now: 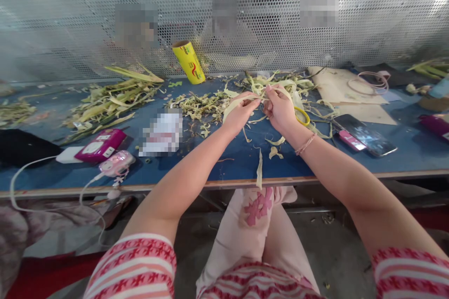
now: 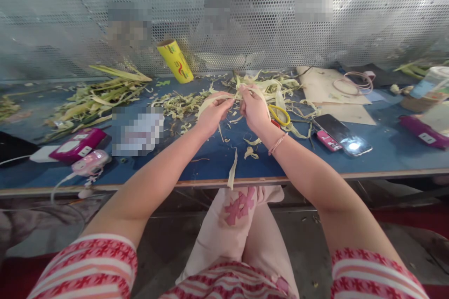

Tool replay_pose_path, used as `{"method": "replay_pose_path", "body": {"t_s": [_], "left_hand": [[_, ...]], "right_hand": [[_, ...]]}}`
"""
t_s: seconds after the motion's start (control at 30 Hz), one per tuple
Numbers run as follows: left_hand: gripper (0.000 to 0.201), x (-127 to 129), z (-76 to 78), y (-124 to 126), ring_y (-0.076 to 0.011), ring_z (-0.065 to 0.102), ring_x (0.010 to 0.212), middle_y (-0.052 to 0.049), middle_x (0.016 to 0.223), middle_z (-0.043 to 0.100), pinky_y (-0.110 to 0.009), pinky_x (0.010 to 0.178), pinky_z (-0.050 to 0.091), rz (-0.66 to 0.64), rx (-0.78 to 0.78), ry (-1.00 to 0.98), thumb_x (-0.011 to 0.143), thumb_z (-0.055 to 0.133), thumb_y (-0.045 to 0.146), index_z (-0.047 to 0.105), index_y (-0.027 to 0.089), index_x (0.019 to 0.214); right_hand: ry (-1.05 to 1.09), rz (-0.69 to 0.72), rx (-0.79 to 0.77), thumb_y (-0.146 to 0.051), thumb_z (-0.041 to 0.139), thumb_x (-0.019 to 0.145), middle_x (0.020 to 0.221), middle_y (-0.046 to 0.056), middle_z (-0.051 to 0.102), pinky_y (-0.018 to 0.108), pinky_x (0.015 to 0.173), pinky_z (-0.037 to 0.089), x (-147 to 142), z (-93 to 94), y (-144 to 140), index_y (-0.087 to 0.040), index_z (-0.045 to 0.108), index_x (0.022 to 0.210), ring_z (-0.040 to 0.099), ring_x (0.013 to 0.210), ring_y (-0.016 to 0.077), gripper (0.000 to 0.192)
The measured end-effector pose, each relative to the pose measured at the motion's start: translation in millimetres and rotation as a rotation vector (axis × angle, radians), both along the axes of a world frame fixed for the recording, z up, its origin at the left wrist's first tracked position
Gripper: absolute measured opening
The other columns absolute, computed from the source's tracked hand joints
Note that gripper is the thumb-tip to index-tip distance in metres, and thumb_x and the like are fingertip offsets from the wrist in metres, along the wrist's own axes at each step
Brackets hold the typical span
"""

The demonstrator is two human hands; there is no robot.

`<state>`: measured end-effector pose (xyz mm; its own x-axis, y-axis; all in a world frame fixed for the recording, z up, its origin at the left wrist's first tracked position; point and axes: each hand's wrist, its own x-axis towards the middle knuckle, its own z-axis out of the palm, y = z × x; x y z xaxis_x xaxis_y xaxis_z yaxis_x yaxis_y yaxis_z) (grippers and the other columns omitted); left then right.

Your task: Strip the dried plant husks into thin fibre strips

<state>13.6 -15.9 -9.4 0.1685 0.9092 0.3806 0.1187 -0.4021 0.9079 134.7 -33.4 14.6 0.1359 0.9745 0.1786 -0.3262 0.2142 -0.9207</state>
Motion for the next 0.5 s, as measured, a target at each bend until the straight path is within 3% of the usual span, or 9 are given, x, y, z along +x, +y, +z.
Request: {"method": "replay_pose_path", "body": {"t_s": [0.1,0.17,0.37,0.5], "left_hand": [[0.032,-0.6,-0.8,-0.6,-0.0107,0.047,0.052,0.004,0.057,0.045,-0.027,0.056,0.041,-0.046,-0.014,-0.096,0.089,0.058,0.053,0.063,0.021,0.083],[0.039,-1.7,-2.4,2.0,-0.0105,0.047,0.051,0.003,0.059,0.048,-0.027,0.056,0.043,-0.047,-0.006,-0.156,0.089,0.055,0.058,0.061,0.021,0.079],[0.044,-9.3,-4.3,20.8,-0.0200,0.068,0.089,-0.005,0.084,0.070,-0.033,0.084,0.053,0.060,-0.063,-0.241,0.083,0.061,0.064,0.069,0.020,0.084],[0.048,-12.6,-0.5,25.2,-0.0221,0.069,0.091,-0.009,0.079,0.073,-0.034,0.083,0.054,0.037,-0.253,-0.372,0.089,0.055,0.062,0.071,0.017,0.081]], "right_hand": [[-0.018,-0.004,0.020,-0.045,0.071,0.084,0.043,-0.014,0.029,0.020,0.036,0.019,-0.3,-0.4,0.6,-0.025,0.037,0.075,0.026,0.035,0.0063,0.040],[-0.031,0.003,0.010,-0.046,0.070,0.085,0.043,-0.013,0.029,0.020,0.037,0.019,1.0,-0.5,1.8,-0.025,0.038,0.075,0.025,0.035,0.0060,0.039],[-0.030,0.054,-0.102,-0.044,0.058,0.095,0.042,-0.010,0.034,0.019,0.038,0.017,14.6,1.5,7.7,-0.022,0.044,0.073,0.023,0.036,0.0056,0.033],[0.016,0.123,-0.228,-0.040,0.047,0.100,0.042,-0.008,0.037,0.019,0.038,0.015,22.7,5.1,9.0,-0.021,0.047,0.071,0.023,0.036,0.0060,0.035]]}}
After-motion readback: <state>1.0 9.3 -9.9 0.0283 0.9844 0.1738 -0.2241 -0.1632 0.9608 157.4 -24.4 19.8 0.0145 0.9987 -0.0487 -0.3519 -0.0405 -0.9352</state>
